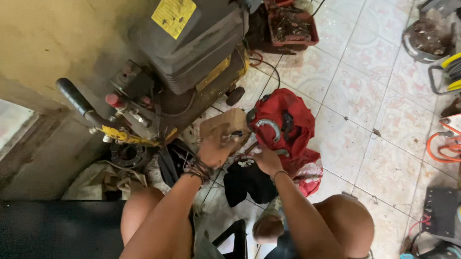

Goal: The person sits on the floor and uses a metal file to smooth the edges of a circular metal part. They hold the part with their left hand and file it with their right hand, occasionally adjusting the part's position.

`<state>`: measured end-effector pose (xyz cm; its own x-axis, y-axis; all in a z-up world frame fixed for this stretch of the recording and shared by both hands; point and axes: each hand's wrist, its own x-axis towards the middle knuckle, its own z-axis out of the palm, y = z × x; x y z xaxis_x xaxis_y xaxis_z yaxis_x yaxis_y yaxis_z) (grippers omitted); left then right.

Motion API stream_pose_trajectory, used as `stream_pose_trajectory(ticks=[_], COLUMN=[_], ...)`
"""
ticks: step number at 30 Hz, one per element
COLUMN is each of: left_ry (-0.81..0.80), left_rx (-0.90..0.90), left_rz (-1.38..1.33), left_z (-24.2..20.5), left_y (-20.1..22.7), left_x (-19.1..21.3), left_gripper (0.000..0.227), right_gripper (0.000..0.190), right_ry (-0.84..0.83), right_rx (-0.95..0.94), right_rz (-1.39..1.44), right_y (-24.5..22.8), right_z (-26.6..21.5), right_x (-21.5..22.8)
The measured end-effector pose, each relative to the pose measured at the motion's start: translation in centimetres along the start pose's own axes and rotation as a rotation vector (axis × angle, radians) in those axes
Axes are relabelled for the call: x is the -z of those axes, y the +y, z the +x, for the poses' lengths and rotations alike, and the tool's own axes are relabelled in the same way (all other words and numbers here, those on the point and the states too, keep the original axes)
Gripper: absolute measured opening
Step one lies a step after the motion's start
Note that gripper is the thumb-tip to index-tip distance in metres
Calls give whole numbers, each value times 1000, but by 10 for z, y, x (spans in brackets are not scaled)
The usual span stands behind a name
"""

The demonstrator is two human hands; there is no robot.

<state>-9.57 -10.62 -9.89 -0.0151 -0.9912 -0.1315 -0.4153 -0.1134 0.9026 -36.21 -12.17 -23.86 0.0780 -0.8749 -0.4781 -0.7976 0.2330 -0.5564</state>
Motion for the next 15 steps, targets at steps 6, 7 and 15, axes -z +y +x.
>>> stream_pose_trajectory(ticks=[6, 7, 15], left_ry=[231, 226, 162], left_rx=[-356, -349, -358], left_rz=[182, 182, 306], left_z=[-10, -11, -24], left_y=[-33, -24, -28], left_x=[-13, -8, -9], left_gripper=[87, 87, 89], right_gripper=[55, 55, 52], right_ry=[-115, -123, -22], right_rx=[-164, -169, -246], right_rz=[-418, -416, -484], right_y=[49, 39, 52], right_z=[-4, -6, 15], right_x=[-22, -18, -47])
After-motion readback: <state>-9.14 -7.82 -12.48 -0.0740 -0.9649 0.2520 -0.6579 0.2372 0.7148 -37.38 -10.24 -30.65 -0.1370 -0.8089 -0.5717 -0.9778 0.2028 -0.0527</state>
